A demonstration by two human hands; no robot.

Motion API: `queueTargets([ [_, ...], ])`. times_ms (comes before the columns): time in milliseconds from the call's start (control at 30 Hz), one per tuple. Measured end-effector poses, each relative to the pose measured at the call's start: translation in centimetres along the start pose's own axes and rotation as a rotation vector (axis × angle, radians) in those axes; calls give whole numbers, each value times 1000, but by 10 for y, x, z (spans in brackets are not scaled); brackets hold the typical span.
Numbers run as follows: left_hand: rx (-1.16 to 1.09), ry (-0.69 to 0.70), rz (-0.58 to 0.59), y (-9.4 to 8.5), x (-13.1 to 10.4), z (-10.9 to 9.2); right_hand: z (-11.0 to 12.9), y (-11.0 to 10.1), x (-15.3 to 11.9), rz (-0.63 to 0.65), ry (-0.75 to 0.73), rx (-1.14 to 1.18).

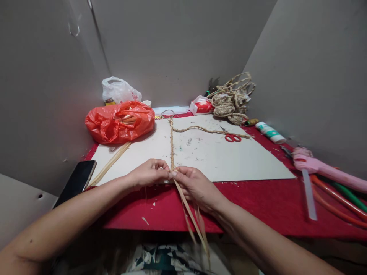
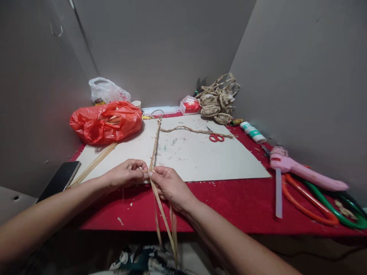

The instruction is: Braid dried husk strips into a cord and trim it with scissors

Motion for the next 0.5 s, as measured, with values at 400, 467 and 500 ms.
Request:
queueTargets([
  [400,-256,-122,87,11,-1,9,10,0,-4,-52,-103,-160],
  [467,-269,-119,99,13,-1,8,14,-1,-5,-88,-149,-208],
  [500,-277,-110,107,14,-1,8,16,-1,-5,-102,-176,-230],
])
Point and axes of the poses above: each hand's wrist, its own x-axis towards the middle knuckle, its own y-axis out of the palm, z = x × y, the point moved 9 cm from there along x, towards the middle knuckle, and after that the axes turned 12 degrees about y, right-handed, at the moved point
